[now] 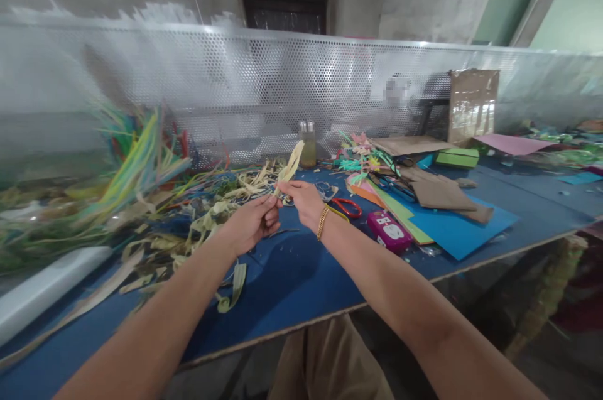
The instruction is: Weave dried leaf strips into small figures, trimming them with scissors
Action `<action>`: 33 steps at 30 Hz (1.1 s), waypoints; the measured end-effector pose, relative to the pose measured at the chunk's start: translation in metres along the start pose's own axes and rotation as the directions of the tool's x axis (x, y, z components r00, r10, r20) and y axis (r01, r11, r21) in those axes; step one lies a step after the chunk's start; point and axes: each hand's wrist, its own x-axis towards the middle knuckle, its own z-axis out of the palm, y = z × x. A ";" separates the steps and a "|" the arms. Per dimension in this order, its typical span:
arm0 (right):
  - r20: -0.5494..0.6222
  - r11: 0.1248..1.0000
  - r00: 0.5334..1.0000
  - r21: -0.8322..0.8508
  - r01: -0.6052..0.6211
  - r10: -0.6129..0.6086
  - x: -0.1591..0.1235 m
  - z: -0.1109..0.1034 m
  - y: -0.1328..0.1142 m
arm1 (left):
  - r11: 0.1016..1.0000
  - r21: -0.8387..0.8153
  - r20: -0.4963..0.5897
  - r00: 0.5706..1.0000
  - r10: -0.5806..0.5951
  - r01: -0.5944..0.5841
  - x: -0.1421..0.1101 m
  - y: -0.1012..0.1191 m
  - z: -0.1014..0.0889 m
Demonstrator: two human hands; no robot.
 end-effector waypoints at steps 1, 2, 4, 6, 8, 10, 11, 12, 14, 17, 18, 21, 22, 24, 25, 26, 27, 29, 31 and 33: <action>-0.003 1.000 1.000 0.020 -0.002 0.002 -0.001 0.001 -0.001 | 1.000 0.014 0.001 1.000 0.019 -0.019 0.000 0.000 0.001; -0.003 0.999 1.000 0.038 -0.005 0.005 -0.002 0.002 -0.001 | 0.999 0.024 0.009 0.999 0.035 -0.036 -0.001 0.000 0.001; 0.001 0.998 1.000 0.054 -0.013 0.012 -0.002 0.003 -0.002 | 0.997 0.041 0.019 0.998 0.067 -0.068 -0.001 0.001 0.002; 0.020 0.999 1.000 0.039 -0.015 0.014 -0.002 0.004 -0.002 | 0.992 0.064 -0.005 0.994 0.111 -0.110 0.000 0.001 0.002; 0.056 1.000 0.998 0.021 -0.017 0.016 0.001 0.002 -0.005 | 0.984 0.069 -0.047 0.985 0.169 -0.165 0.000 0.002 0.002; 0.078 0.999 0.997 0.033 -0.026 0.023 0.006 -0.005 -0.009 | 0.972 0.037 -0.093 0.968 0.233 -0.231 0.000 0.004 0.002; 0.074 0.999 0.997 0.046 -0.029 0.026 0.009 -0.009 -0.013 | 0.965 0.013 -0.120 0.957 0.263 -0.263 0.000 0.006 0.001; 0.055 0.998 0.998 0.055 -0.028 0.025 0.012 -0.015 -0.016 | 0.957 -0.011 -0.150 0.946 0.286 -0.291 0.000 0.009 0.000; -0.017 0.999 1.000 0.044 -0.004 0.005 0.020 -0.027 -0.024 | 0.945 -0.051 -0.209 0.929 0.306 -0.323 -0.001 0.014 -0.004; -0.127 0.999 0.991 0.004 0.043 -0.042 0.030 -0.043 -0.030 | 0.943 -0.083 -0.256 0.922 0.292 -0.322 -0.001 0.018 -0.009; -0.142 0.998 0.988 -0.012 0.062 -0.063 0.032 -0.046 -0.031 | 0.947 -0.079 -0.259 0.924 0.283 -0.312 -0.001 0.018 -0.010; -0.152 0.989 0.981 -0.101 0.110 -0.125 0.036 -0.051 -0.030 | 0.962 0.011 -0.199 0.943 0.268 -0.271 -0.001 0.012 -0.008; -0.155 0.983 0.978 -0.135 0.121 -0.141 0.037 -0.051 -0.030 | 0.965 0.064 -0.152 0.953 0.262 -0.255 -0.001 0.008 -0.005; -0.167 0.974 0.973 -0.187 0.126 -0.158 0.038 -0.052 -0.029 | 0.957 0.181 -0.039 0.970 0.239 -0.228 -0.003 0.000 0.003; -0.177 0.973 0.972 -0.193 0.123 -0.158 0.038 -0.052 -0.028 | 0.947 0.232 0.020 0.975 0.223 -0.221 -0.004 -0.003 0.007; -0.189 0.975 0.969 -0.185 0.123 -0.158 0.038 -0.053 -0.028 | 0.934 0.277 0.074 0.974 0.212 -0.224 -0.005 -0.006 0.011; -0.195 0.977 0.967 -0.171 0.129 -0.162 0.038 -0.054 -0.028 | 0.919 0.316 0.128 0.971 0.203 -0.234 -0.007 -0.008 0.015; -0.181 0.976 0.967 -0.151 0.155 -0.181 0.038 -0.056 -0.028 | 0.887 0.375 0.215 0.956 0.198 -0.268 -0.010 -0.010 0.019; -0.156 0.969 0.967 -0.176 0.173 -0.201 0.037 -0.058 -0.027 | 0.864 0.406 0.268 0.942 0.201 -0.300 -0.013 -0.010 0.021; -0.141 0.953 0.970 -0.261 0.157 -0.198 0.035 -0.059 -0.024 | 0.860 0.395 0.296 0.931 0.212 -0.322 -0.015 -0.008 0.022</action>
